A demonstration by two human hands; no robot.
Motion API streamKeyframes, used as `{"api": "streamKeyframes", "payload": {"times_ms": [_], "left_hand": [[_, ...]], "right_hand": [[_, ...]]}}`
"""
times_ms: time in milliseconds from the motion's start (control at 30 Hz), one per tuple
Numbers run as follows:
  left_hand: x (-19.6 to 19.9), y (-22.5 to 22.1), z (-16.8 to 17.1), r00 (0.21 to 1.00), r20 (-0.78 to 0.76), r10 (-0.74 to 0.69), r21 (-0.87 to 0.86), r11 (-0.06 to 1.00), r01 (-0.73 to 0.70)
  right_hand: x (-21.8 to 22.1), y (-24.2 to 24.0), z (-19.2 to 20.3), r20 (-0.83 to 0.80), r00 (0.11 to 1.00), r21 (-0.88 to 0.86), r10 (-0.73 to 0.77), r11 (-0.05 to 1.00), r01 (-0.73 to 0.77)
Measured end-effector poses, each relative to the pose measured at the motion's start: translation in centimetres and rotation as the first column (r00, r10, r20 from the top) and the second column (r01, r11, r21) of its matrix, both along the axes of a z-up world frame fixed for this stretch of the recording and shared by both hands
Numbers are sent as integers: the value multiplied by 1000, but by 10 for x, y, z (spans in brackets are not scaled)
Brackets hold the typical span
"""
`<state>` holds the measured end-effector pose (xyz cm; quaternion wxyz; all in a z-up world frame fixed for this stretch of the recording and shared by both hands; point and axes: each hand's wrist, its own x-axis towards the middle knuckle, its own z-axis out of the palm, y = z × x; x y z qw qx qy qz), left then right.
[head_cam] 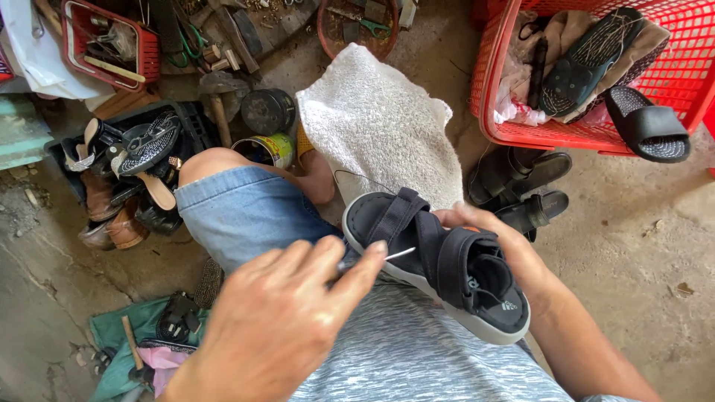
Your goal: Hand-sewing a black sandal strap in a shoe repair shop.
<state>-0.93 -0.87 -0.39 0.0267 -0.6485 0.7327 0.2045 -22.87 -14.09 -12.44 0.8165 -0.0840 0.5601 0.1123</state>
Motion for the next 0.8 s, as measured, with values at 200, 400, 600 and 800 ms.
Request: {"api": "streamKeyframes", "payload": {"times_ms": [200, 400, 600, 800], "left_hand": [[-15, -12, -20, 994, 74, 77, -2, 997, -78], [-17, -12, -28, 991, 111, 73, -4, 997, -73], [-16, -11, -21, 996, -61, 68, 101, 993, -61], [-1, -32, -10, 988, -149, 29, 196, 981, 0]], "right_hand": [[-27, 0, 27, 569, 735, -11, -369, 890, 455], [-40, 12, 17, 725, 677, -402, -126, 721, 564], [-34, 22, 4, 410, 858, -630, -309, 585, 511], [-29, 7, 1, 316, 924, -759, -214, 528, 382]]}}
